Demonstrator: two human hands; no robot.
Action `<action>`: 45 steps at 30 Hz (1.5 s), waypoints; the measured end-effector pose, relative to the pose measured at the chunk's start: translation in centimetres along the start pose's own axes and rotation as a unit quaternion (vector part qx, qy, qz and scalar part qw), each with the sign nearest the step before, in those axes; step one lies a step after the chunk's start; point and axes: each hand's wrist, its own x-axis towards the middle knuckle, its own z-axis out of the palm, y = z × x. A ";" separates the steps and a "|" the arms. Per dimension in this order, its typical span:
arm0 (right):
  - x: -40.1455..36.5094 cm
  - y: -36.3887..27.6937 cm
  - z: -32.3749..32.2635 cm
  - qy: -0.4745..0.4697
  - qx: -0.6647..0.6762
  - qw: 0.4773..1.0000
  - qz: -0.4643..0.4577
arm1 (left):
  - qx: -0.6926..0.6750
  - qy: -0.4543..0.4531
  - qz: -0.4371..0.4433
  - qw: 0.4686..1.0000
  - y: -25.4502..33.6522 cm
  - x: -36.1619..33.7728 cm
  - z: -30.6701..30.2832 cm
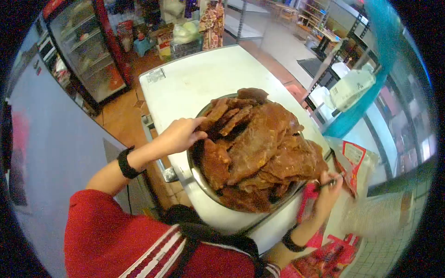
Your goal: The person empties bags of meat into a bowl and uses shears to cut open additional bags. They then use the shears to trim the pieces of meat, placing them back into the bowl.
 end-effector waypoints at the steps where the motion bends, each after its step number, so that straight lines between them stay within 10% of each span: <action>1: 0.5 0.3 -0.2 0.007 -0.002 1.000 0.003 | -0.009 0.007 -0.016 1.000 0.1 -0.2 0.3; 8: 3.6 1.7 -0.6 -0.049 -0.111 0.992 0.030 | 0.006 0.063 -0.028 0.998 -0.6 -0.6 2.9; 12: 2.9 -1.0 2.1 0.006 -0.288 0.944 -0.161 | 0.009 0.067 -0.034 0.997 -0.6 -1.4 3.2; 22: 3.9 -4.0 4.6 -0.056 -0.236 0.969 -0.034 | -0.006 0.071 -0.009 0.997 -1.2 -1.8 3.8; 31: 0.5 -6.0 4.1 0.033 -0.211 0.975 -0.068 | 0.081 0.163 0.383 0.906 18.1 2.5 3.7; 36: 1.4 -6.1 -2.8 0.071 -0.248 0.964 -0.065 | 0.180 -0.119 0.288 0.933 17.6 7.7 3.2; 45: 1.1 0.0 -1.4 0.057 -0.333 0.941 -0.025 | 0.235 -0.143 0.398 0.875 17.9 5.8 2.4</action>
